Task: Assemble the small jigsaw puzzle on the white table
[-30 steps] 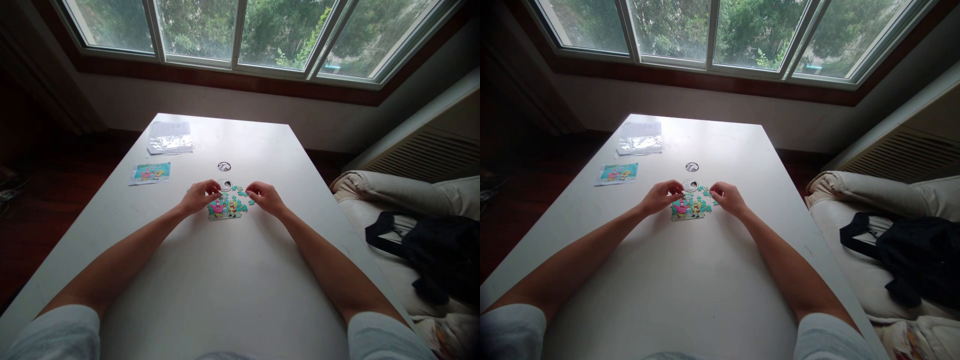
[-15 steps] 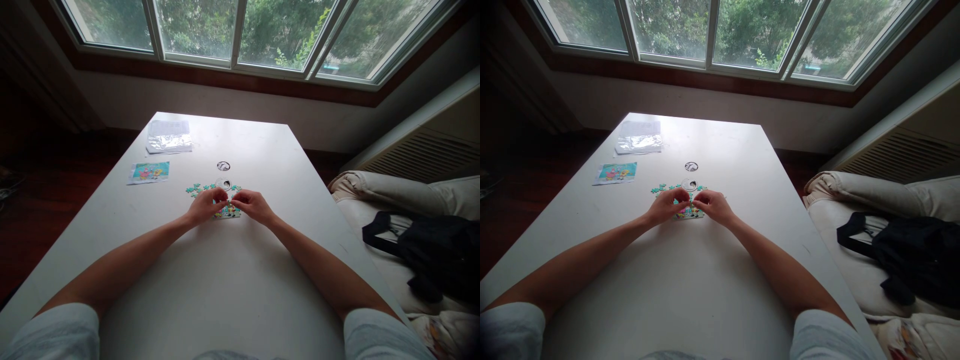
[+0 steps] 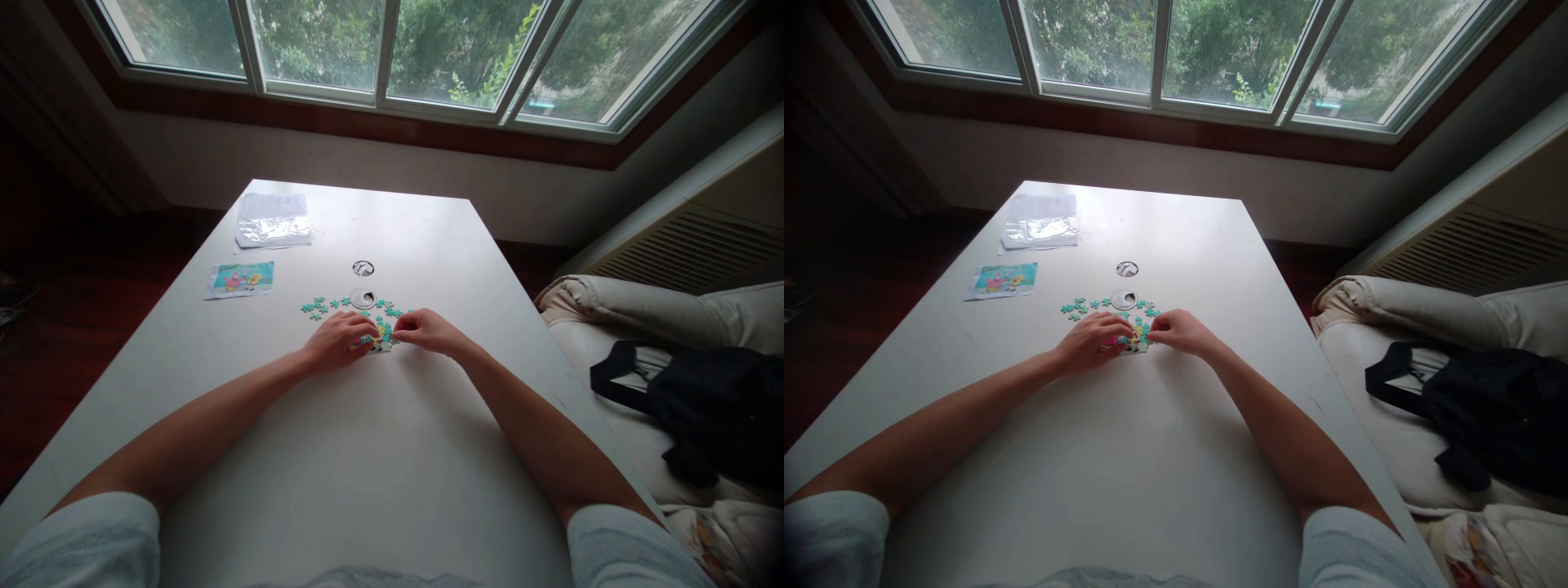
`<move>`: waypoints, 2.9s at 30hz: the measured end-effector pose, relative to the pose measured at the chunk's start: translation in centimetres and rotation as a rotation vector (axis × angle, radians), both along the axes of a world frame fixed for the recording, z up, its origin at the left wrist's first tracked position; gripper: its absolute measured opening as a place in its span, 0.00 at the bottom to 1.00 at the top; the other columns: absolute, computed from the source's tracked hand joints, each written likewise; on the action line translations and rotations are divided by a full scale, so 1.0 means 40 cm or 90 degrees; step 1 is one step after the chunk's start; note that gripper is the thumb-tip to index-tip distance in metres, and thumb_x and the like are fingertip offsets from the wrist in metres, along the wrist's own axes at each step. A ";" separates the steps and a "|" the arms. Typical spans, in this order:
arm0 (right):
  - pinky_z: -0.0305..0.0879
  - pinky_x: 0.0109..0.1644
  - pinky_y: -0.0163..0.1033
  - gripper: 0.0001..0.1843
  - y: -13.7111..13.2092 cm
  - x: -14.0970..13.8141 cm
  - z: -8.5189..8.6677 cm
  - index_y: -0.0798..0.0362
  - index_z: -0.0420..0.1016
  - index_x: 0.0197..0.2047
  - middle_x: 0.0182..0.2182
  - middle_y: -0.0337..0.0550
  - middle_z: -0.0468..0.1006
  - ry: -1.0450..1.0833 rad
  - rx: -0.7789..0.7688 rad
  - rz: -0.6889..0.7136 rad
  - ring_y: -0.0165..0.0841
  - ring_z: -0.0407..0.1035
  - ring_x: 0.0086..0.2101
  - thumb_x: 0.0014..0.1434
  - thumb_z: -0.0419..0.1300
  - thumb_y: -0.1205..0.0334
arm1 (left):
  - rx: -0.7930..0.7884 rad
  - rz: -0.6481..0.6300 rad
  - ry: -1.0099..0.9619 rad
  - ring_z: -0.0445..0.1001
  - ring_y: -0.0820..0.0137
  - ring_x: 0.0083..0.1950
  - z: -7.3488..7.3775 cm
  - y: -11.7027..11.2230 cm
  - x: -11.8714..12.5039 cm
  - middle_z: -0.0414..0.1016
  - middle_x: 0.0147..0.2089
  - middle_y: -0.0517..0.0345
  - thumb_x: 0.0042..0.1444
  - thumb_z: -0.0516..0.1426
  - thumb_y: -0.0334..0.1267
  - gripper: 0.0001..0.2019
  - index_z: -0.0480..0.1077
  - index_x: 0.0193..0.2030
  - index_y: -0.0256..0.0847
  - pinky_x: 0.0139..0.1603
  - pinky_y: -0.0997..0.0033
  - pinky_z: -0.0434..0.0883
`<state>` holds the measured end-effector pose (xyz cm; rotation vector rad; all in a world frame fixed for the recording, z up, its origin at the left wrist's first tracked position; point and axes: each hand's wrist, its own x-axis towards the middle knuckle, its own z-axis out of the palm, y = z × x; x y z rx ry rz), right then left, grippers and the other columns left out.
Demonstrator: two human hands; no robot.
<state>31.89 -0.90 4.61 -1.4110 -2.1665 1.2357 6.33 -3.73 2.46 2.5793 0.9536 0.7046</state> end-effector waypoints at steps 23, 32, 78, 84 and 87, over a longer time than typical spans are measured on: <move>0.53 0.31 0.34 0.07 -0.018 -0.026 -0.005 0.52 0.75 0.27 0.26 0.36 0.76 -0.180 0.100 -0.029 0.29 0.66 0.29 0.52 0.60 0.58 | 0.106 -0.105 0.162 0.66 0.59 0.61 -0.007 -0.005 -0.001 0.70 0.62 0.52 0.68 0.54 0.43 0.16 0.71 0.60 0.50 0.61 0.57 0.62; 0.51 0.31 0.34 0.07 -0.021 -0.030 -0.015 0.52 0.71 0.26 0.25 0.37 0.75 -0.228 0.146 -0.013 0.29 0.64 0.28 0.53 0.59 0.59 | 0.105 -0.101 0.183 0.65 0.59 0.61 -0.004 -0.009 0.001 0.69 0.63 0.52 0.68 0.53 0.44 0.17 0.69 0.61 0.50 0.61 0.56 0.62; 0.56 0.44 0.38 0.08 0.059 -0.018 -0.047 0.47 0.78 0.44 0.34 0.42 0.73 -0.212 0.337 -0.004 0.36 0.64 0.38 0.61 0.61 0.61 | 0.076 -0.168 0.145 0.63 0.56 0.59 0.004 -0.014 0.015 0.68 0.59 0.49 0.65 0.56 0.50 0.24 0.64 0.67 0.56 0.65 0.50 0.60; 0.55 0.42 0.37 0.09 0.057 -0.020 -0.043 0.49 0.73 0.41 0.32 0.40 0.73 -0.177 0.336 0.010 0.35 0.63 0.36 0.55 0.61 0.65 | 0.076 -0.174 0.144 0.63 0.56 0.59 0.004 -0.014 0.015 0.68 0.60 0.49 0.66 0.55 0.49 0.23 0.65 0.67 0.57 0.65 0.51 0.61; 0.56 0.44 0.38 0.07 0.057 -0.022 -0.048 0.50 0.71 0.38 0.33 0.40 0.75 -0.131 0.350 0.020 0.35 0.64 0.37 0.54 0.60 0.67 | 0.076 -0.173 0.141 0.63 0.57 0.59 0.002 -0.014 0.014 0.68 0.60 0.49 0.66 0.55 0.49 0.22 0.66 0.66 0.56 0.65 0.51 0.61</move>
